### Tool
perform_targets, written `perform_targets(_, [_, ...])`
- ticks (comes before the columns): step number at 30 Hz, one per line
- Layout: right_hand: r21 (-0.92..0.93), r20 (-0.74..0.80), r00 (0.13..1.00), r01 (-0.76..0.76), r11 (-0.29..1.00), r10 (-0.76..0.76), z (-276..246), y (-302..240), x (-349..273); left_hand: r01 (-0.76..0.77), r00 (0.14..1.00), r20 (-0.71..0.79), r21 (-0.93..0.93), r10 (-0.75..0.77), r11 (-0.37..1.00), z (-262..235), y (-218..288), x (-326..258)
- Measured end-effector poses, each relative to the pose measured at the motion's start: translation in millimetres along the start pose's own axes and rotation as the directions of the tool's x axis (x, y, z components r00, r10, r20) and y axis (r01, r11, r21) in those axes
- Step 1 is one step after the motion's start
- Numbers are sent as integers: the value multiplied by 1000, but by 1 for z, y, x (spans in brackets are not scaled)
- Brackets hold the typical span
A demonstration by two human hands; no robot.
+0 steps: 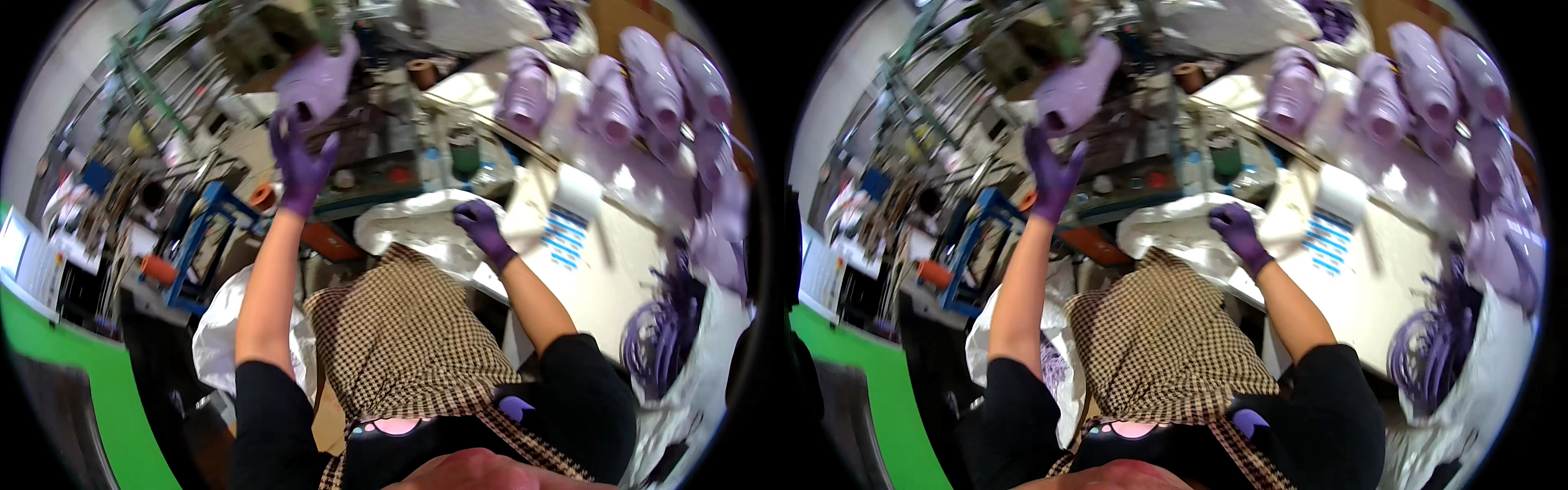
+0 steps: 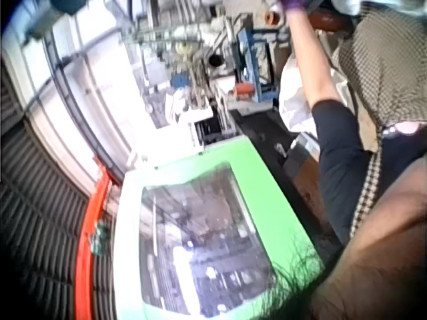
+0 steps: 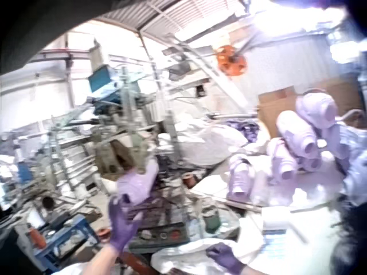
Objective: The person assembles purple water bottles by attaching handles and lids. They pick up a bottle, attach a handle, place the bottle on a machine, retrieve a lid, and screw it onto the bottle. The person repeats this process for multiple bottles, placing finished units on a nearby table.
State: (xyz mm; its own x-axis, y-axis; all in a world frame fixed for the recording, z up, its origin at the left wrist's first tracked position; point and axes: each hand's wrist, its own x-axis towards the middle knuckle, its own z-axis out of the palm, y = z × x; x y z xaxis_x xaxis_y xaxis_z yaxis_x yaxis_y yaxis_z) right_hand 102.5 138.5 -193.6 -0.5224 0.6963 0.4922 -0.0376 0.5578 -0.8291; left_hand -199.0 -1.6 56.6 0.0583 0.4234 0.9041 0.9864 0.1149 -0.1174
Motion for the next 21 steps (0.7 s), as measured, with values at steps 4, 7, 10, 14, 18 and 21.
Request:
perform_targets(4, [-15, -25, 998, 51, 999, -52, -1, -10, -1, 81, 981, 192, -223, -38, 972, -47, 83, -108])
perform_targets(7, [410, -15, 991, -117, 904, 135, -2, -22, -1, -20, 925, 374, -133, 69, 991, -62, 86, -201])
perform_targets(10, [528, -94, 993, -7, 849, 67, -43, -46, 0, 176, 928, 370, -331, -44, 927, -64, 85, -189])
perform_targets(14, [296, -272, 962, 45, 954, 39, -93, -115, -8, 707, 707, 485, -455, -515, 542, -55, 53, -228])
perform_targets(18, [10, -610, 790, -66, 998, 58, -165, -117, -60, 766, 631, 525, -540, -572, 349, -51, 50, -229])
perform_targets(21, [-388, -763, 644, -391, 835, -53, -219, -107, -116, 816, 548, 571, -524, -611, 243, -56, 52, -231])
